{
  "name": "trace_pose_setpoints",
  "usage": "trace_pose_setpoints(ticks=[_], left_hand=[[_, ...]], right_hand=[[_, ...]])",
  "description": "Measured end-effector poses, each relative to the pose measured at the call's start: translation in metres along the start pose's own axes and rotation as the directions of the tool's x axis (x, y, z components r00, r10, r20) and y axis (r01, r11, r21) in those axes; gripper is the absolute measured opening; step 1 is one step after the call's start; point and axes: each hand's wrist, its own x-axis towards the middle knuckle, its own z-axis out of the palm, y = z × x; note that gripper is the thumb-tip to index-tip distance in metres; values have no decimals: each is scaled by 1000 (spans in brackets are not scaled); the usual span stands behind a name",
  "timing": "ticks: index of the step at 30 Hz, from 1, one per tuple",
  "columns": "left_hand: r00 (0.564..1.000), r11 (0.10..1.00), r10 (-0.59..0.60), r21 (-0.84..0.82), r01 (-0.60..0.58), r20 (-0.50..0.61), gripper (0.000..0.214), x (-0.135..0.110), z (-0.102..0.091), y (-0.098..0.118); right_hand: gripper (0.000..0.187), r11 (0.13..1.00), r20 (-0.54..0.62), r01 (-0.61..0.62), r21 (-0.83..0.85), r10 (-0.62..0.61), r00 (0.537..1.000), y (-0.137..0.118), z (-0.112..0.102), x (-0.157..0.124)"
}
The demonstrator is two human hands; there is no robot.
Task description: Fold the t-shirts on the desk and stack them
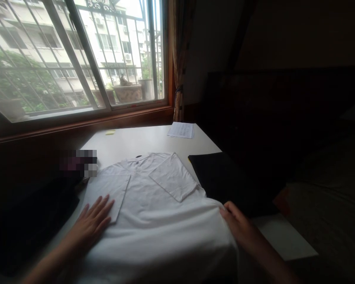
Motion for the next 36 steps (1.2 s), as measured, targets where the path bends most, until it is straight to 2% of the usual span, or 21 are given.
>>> trace_pose_setpoints(ticks=[2,5,8,10,12,15,17,19,21,24,26,28,30,33,36], left_hand=[[999,1000,-18,15,19,-28,57,-9,2,12],[995,996,-83,33,86,-62,56,-24,7,44],[986,986,-165,35,166,-37,57,-40,11,81],[982,981,-191,39,191,6,60,-52,11,98],[985,987,-161,34,159,57,63,-60,6,103],[996,1000,-16,-23,18,86,57,-57,-17,89],[997,995,70,-69,-68,26,50,-38,-38,76],[982,980,172,-86,-178,-79,47,-4,-58,69],[922,921,361,-101,-376,-141,44,41,-72,72],[812,799,558,-150,-582,-174,41,117,-73,90],[778,762,598,-166,-626,-194,43,163,-63,104],[785,767,588,-173,-618,-194,47,200,-49,114],[815,795,559,-180,-579,-151,51,223,-35,119],[860,841,502,-177,-511,-95,55,237,-21,118],[896,881,439,-160,-445,-73,56,237,-16,112]], right_hand=[[38,1000,-28,10,-11,-11,1000,-6,-11,18],[36,999,-35,44,-28,-45,998,-19,-27,48],[34,996,18,76,-38,-75,997,-41,-40,78],[34,996,62,83,-31,-81,995,-57,-43,93],[33,996,90,88,-11,-87,992,-69,-42,104],[32,995,117,92,31,-95,989,-73,-35,110],[34,996,125,69,53,-75,989,-66,-31,108],[36,997,108,38,61,-44,993,-55,-29,104],[37,998,77,19,65,-24,997,-43,-30,99],[38,997,35,-8,81,5,999,-28,-30,87],[45,994,25,-49,98,47,999,-19,-28,79],[56,992,35,-77,102,73,997,-6,-24,69],[69,995,56,-82,60,79,995,11,-22,56],[82,992,41,-85,-92,89,995,40,-25,34],[73,980,-23,-99,-173,96,995,65,-32,16]])
